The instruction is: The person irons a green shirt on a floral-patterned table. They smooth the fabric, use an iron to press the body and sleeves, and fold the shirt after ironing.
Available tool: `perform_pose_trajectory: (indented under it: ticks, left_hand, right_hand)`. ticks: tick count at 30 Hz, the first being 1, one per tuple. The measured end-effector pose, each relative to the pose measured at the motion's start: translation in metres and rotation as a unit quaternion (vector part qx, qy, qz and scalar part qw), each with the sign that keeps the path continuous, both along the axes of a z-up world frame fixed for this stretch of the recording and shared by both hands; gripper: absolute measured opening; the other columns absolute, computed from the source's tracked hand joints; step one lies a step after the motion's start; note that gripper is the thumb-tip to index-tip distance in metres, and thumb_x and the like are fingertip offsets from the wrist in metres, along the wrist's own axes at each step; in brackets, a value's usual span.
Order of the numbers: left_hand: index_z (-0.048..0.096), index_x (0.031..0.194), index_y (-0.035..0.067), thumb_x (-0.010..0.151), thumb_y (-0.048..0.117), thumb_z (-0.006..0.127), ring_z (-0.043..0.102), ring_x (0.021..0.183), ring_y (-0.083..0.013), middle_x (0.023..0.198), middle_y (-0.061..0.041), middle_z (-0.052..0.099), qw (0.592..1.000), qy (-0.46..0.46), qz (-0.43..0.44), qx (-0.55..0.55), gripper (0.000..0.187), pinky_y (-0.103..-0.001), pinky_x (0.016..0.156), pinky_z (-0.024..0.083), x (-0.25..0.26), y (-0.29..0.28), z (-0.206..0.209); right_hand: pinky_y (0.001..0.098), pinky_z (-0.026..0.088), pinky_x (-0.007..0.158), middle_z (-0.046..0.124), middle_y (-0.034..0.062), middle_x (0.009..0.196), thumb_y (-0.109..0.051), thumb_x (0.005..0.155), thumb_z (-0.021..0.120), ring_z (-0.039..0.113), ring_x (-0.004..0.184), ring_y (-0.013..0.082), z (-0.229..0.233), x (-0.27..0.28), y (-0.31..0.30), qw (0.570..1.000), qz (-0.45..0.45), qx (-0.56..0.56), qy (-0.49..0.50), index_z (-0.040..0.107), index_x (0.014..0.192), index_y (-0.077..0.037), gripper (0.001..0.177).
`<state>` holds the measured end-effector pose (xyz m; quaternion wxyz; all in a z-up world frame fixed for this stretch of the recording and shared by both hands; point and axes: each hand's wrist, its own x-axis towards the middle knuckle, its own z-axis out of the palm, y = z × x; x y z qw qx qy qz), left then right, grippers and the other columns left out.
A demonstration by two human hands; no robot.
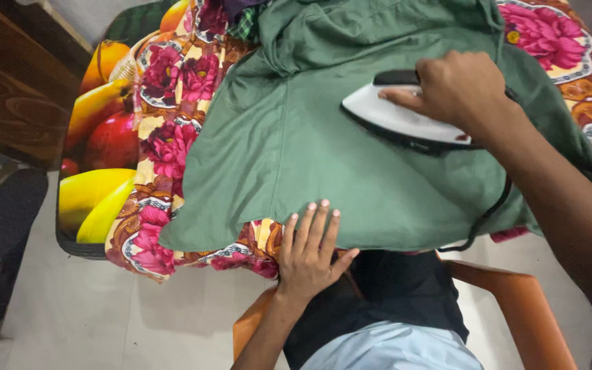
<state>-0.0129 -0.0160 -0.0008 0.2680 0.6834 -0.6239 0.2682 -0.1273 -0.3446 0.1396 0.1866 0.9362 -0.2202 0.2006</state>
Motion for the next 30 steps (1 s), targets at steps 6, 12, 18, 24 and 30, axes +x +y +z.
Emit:
perform_pose_trajectory:
  ticks: [6,12,18,24,30]
  left_hand:
    - [0.058,0.14,0.001,0.101,0.058,0.054,0.049,0.141,-0.0368,0.149,-0.02,0.055,0.998,0.058,-0.006,0.006,0.069,-0.059,0.119,0.034,-0.014,-0.002,0.014]
    - [0.058,0.143,-0.001,0.103,0.059,0.055,0.048,0.145,-0.0367,0.152,-0.023,0.053,0.993,0.016,-0.11,0.027,0.072,-0.054,0.123,0.034,-0.05,-0.033,0.018]
    - [0.054,0.149,0.005,0.102,0.054,0.059,0.046,0.149,-0.0321,0.159,-0.019,0.048,0.983,-0.021,-0.16,0.084,0.068,-0.047,0.125,0.034,-0.067,-0.058,0.009]
    - [0.044,0.158,0.008,0.103,0.051,0.059,0.044,0.151,-0.0289,0.164,-0.015,0.044,0.981,-0.096,-0.136,0.102,0.071,-0.046,0.126,0.033,-0.062,-0.06,-0.005]
    - [0.041,0.159,0.009,0.107,0.047,0.057,0.045,0.151,-0.0274,0.164,-0.013,0.044,0.98,-0.142,-0.119,0.078,0.067,-0.045,0.127,0.034,-0.059,-0.061,-0.01]
  right_hand:
    - [0.0435,0.05,0.045,0.06,0.0139,0.051,-0.073,0.089,0.063,0.062,0.042,0.0328,0.018,-0.066,0.055,0.994,-0.035,0.081,0.059,0.07,0.073,-0.006,0.069]
    - [0.0448,0.048,0.043,0.058,0.014,0.049,-0.072,0.087,0.063,0.061,0.043,0.0334,0.019,-0.111,0.092,0.993,-0.079,0.071,0.051,0.064,0.068,-0.006,0.069]
    - [0.043,0.048,0.04,0.06,0.0135,0.051,-0.07,0.09,0.058,0.063,0.044,0.0317,0.014,-0.108,0.104,0.973,-0.211,0.088,0.041,0.062,0.071,-0.005,0.069]
    - [0.0424,0.05,0.041,0.067,0.0145,0.061,-0.07,0.098,0.056,0.068,0.049,0.0316,0.004,-0.079,0.074,0.96,-0.273,0.064,0.024,0.066,0.087,-0.004,0.068]
    - [0.045,0.055,0.057,0.073,0.0169,0.077,-0.069,0.104,0.059,0.073,0.065,0.0339,-0.017,-0.046,0.007,0.956,-0.289,0.044,-0.02,0.068,0.099,-0.001,0.069]
